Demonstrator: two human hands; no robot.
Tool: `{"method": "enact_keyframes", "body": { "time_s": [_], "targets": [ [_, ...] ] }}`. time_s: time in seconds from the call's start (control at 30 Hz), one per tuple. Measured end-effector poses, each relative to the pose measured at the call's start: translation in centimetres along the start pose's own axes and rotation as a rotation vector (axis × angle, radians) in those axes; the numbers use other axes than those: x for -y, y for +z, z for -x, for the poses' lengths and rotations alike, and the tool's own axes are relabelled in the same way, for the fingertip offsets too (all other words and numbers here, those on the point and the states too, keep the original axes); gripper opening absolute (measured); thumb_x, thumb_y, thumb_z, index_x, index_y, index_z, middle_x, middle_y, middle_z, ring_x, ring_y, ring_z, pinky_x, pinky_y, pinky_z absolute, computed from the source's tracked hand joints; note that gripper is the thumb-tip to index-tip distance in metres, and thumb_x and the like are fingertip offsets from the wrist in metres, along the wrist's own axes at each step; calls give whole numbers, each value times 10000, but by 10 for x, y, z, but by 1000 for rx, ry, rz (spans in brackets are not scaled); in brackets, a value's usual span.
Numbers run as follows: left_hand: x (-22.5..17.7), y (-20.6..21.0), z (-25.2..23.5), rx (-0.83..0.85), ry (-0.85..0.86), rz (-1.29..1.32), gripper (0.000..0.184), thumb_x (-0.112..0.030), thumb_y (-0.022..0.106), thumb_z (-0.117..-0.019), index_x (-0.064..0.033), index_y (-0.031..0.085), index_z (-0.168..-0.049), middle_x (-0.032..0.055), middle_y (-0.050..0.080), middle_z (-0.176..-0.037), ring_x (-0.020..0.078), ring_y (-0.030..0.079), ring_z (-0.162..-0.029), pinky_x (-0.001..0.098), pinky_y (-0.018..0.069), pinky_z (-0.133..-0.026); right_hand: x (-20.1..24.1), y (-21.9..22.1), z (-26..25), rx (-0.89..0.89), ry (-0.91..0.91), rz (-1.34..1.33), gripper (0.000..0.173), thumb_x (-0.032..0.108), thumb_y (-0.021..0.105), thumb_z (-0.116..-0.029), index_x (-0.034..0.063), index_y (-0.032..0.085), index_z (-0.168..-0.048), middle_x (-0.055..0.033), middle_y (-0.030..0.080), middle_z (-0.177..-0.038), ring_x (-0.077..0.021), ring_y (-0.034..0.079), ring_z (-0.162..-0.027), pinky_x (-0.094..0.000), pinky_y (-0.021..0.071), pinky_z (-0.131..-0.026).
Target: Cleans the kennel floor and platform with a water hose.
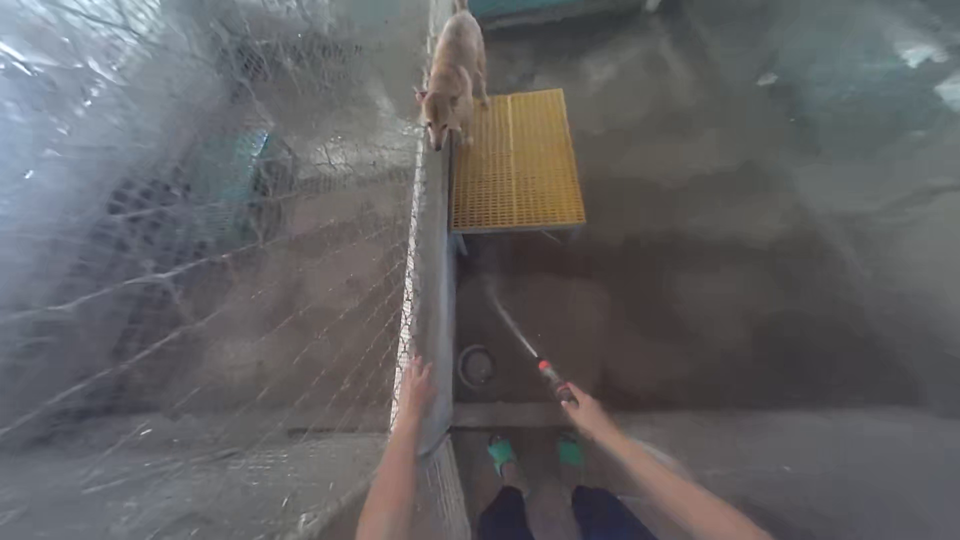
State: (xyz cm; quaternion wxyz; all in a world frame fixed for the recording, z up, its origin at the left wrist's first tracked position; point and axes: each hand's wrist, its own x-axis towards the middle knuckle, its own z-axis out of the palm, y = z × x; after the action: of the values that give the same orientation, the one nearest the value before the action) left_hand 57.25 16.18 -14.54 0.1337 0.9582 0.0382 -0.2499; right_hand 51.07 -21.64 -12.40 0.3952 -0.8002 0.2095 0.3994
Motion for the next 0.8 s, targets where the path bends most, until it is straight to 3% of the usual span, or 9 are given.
{"method": "enact_keyframes", "body": {
  "time_s": [0.1, 0.23, 0.3, 0.43, 0.5, 0.63, 0.7, 0.73, 0.8],
  "targets": [
    [20, 37, -28, 58, -26, -148, 566, -240, 576, -1016, -115, 443, -1552, 218, 220, -1678, 382, 153, -1572, 528, 104, -1274, -9, 24, -42, 63, -31, -28, 598, 204, 561, -1074, 76, 326, -1609, -281, 571, -1413, -411, 641, -1195, -542, 503, -1029],
    [53, 95, -52, -82, 5, -246, 696, -329, 611, -998, -111, 345, -1603, 288, 154, -1674, 423, 88, -1576, 568, 16, -1267, -7, 52, -98, 57, -121, -89, 605, 176, 571, -1066, 61, 325, -1606, -275, 604, -1356, -377, 679, -1066, -508, 537, -947],
    [63, 114, -64, -191, 75, -279, 736, -363, 663, -965, -72, 384, -1580, 354, 225, -1625, 479, 170, -1547, 635, 69, -1239, 0, 61, -132, 8, -165, -114, 606, 157, 572, -1061, 39, 324, -1601, -278, 591, -1383, -374, 676, -1096, -494, 535, -965],
    [72, 139, -77, -428, 173, -325, 801, -425, 770, -847, -54, 505, -1506, 368, 402, -1530, 520, 372, -1452, 724, 212, -1158, 7, 75, -200, -83, -216, -145, 589, 156, 566, -1063, 31, 338, -1592, -272, 573, -1407, -356, 666, -1107, -477, 531, -951],
    [74, 143, -79, -454, 191, -335, 850, -462, 807, -800, -73, 520, -1500, 364, 400, -1534, 522, 366, -1455, 739, 200, -1153, 8, 78, -231, -105, -238, -160, 584, 152, 564, -1063, 31, 341, -1589, -258, 556, -1442, -347, 656, -1158, -467, 525, -985],
    [79, 149, -82, -503, 218, -381, 872, -495, 824, -764, -70, 552, -1475, 363, 417, -1523, 526, 380, -1445, 748, 179, -1156, 1, 84, -286, -158, -297, -182, 535, 156, 548, -1069, 55, 383, -1568, -241, 586, -1371, -298, 667, -976, -434, 547, -835],
    [82, 149, -84, -536, 227, -422, 843, -513, 803, -786, -75, 565, -1466, 346, 440, -1516, 519, 399, -1436, 761, 171, -1150, -4, 85, -310, -213, -370, -198, 541, 139, 563, -1060, 16, 394, -1558, -244, 564, -1443, -315, 624, -1242, -433, 486, -1064],
    [84, 150, -86, -548, 232, -444, 827, -517, 787, -803, -77, 565, -1466, 339, 450, -1512, 515, 406, -1434, 762, 166, -1152, -9, 86, -324, -243, -418, -206, 530, 124, 569, -1053, -7, 412, -1542, -256, 559, -1450, -333, 582, -1320, -443, 439, -1131],
    [87, 154, -89, -580, 251, -483, 787, -492, 773, -837, -62, 564, -1462, 339, 473, -1493, 515, 415, -1427, 768, 152, -1155, -23, 87, -355, -274, -483, -212, 482, 117, 564, -1049, -17, 464, -1500, -267, 566, -1433, -352, 556, -1344, -456, 422, -1147]
  ]
}}
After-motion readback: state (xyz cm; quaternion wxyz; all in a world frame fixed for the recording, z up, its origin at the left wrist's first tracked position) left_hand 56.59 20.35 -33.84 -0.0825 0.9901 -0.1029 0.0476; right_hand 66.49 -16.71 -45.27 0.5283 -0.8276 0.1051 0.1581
